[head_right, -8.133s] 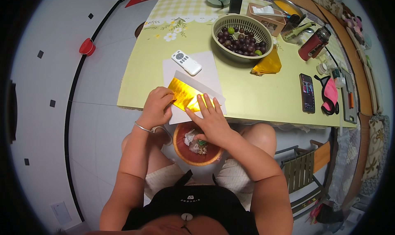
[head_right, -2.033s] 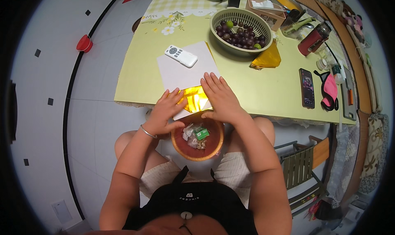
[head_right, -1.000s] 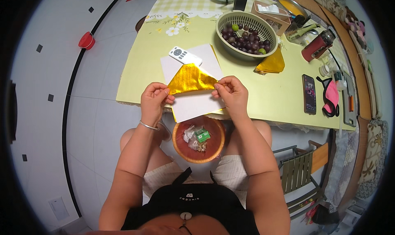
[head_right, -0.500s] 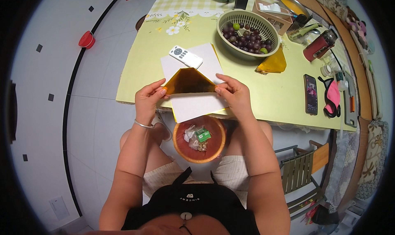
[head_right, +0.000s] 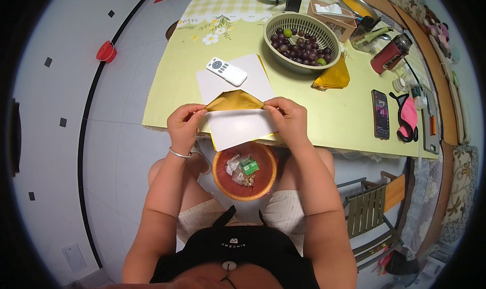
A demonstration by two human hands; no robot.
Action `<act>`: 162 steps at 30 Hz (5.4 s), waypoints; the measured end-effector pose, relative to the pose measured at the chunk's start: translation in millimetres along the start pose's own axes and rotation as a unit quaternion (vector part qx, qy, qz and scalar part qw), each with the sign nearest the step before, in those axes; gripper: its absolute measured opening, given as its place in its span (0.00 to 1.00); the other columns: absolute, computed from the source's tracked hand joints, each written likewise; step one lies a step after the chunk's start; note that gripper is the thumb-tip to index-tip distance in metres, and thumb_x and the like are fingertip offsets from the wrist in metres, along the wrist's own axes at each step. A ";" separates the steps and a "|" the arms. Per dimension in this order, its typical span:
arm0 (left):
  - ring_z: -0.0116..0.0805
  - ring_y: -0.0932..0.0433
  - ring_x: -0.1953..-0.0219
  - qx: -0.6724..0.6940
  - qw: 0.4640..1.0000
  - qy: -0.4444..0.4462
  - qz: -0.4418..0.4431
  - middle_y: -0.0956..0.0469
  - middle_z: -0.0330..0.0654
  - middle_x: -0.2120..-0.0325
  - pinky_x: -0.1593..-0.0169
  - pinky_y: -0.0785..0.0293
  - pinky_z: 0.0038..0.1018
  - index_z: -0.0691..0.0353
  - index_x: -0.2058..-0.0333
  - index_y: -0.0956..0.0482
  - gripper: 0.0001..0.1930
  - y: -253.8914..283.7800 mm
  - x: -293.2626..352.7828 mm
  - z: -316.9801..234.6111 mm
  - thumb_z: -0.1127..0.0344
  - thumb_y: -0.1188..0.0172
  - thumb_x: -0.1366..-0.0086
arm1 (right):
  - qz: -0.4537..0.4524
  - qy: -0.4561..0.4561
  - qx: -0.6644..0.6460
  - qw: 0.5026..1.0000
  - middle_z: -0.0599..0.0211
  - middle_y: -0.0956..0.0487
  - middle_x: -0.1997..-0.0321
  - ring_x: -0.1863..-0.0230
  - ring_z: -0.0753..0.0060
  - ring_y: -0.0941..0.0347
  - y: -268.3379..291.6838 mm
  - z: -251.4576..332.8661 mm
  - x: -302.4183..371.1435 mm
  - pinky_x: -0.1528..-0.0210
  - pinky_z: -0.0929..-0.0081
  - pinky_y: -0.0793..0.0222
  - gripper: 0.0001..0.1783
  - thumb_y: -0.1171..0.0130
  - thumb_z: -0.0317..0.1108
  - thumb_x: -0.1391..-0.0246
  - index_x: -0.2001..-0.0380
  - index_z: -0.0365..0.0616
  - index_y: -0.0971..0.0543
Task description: The person repeatedly folds a small rectangular piece of gold foil paper over a white card. They fold the foil in half, unfold it, and repeat the folding process multiple times, smoothing the creases with their fingers.
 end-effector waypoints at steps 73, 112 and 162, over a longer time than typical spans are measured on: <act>0.45 0.17 0.63 -0.153 0.942 -0.255 0.158 0.16 0.45 0.65 0.59 0.21 0.35 0.61 0.64 0.15 0.09 -31.1 33.1 -15.6 0.71 0.29 0.45 | -0.243 -0.314 -0.280 0.874 0.63 0.19 0.76 0.84 0.77 0.28 86.2 -102.8 -52.6 0.85 0.82 0.37 0.13 0.50 0.36 0.28 0.64 0.38 0.24; 0.46 0.18 0.63 -0.163 0.935 -0.271 0.162 0.16 0.45 0.66 0.58 0.22 0.37 0.61 0.65 0.16 0.07 -48.9 30.6 -10.7 0.70 0.31 0.43 | -0.388 -0.147 -0.083 0.906 0.70 0.22 0.65 0.71 0.82 0.29 140.5 -156.6 -63.3 0.69 0.82 0.30 0.16 0.41 0.22 0.37 0.46 0.33 0.21; 0.46 0.19 0.64 -0.182 0.952 -0.144 0.198 0.17 0.45 0.70 0.56 0.23 0.37 0.62 0.71 0.18 0.06 -42.1 31.7 -14.1 0.72 0.29 0.47 | 0.217 0.118 0.168 0.954 0.50 0.19 0.48 0.44 0.44 0.25 -60.9 8.9 -60.2 0.40 0.52 0.31 0.19 0.41 0.28 0.42 0.47 0.38 0.23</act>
Point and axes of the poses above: each hand's wrist, its own x-axis away from the middle knuckle, its own y-axis out of the back of the hand, z = x × y, the point moved 3 cm from there along -x, towards the middle knuckle
